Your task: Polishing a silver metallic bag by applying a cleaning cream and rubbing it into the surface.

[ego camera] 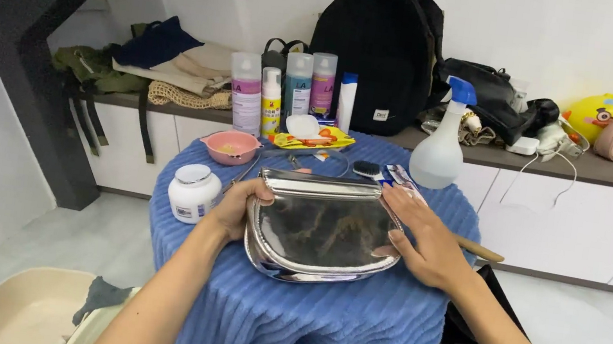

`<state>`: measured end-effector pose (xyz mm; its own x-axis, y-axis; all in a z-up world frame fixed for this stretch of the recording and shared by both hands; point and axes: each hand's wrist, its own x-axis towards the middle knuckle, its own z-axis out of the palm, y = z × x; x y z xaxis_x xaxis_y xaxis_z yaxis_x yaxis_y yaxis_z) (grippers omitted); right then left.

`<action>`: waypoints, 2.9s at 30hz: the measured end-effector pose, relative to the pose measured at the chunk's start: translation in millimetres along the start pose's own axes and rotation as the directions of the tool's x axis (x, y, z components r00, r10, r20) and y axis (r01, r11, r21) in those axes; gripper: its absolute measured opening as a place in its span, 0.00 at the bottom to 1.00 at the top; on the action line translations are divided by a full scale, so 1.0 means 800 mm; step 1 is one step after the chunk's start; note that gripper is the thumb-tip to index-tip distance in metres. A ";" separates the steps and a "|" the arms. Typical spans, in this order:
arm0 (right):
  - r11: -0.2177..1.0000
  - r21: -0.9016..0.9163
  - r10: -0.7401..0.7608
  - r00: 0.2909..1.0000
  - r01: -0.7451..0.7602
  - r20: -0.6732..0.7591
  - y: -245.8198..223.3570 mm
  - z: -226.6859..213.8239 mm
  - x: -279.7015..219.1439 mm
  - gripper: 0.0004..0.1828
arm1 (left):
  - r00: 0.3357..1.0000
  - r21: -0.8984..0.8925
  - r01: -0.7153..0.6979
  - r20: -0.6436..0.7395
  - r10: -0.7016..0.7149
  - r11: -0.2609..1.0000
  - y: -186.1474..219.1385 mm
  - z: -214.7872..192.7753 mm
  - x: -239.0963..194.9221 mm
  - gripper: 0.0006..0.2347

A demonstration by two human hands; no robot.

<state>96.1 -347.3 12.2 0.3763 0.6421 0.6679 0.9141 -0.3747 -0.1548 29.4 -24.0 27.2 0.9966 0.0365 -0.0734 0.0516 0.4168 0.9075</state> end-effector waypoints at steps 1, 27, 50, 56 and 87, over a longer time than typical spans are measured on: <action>1.000 0.001 -0.001 1.000 0.001 0.000 0.004 0.001 0.000 0.34 | 1.000 0.000 0.000 -0.001 0.000 1.000 0.002 0.002 -0.002 0.16; 0.968 0.097 0.222 0.969 -0.233 0.108 -0.047 0.008 0.024 0.31 | 0.117 0.828 -0.543 0.236 0.965 -0.137 -0.003 -0.017 -0.046 0.13; 0.298 0.676 0.788 0.573 -0.674 0.224 -0.132 -0.011 0.070 0.38 | 0.975 0.936 -0.045 -0.036 0.221 0.349 0.044 0.049 -0.128 0.39; 0.346 0.823 0.748 0.662 -0.450 0.047 -0.081 0.011 0.074 0.41 | 0.904 0.806 -0.270 0.025 0.426 0.526 0.022 0.019 -0.058 0.47; 0.326 0.826 0.688 0.715 -0.459 0.126 -0.065 0.008 0.039 0.41 | 0.686 0.585 -0.694 0.360 0.632 0.420 0.037 -0.021 -0.052 0.37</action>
<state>60.9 -303.5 36.8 0.9167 0.2856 0.2796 0.2502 0.1357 -0.9587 -11.4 2.0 49.9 0.7391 -0.0388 0.6725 -0.6330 -0.3814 0.6737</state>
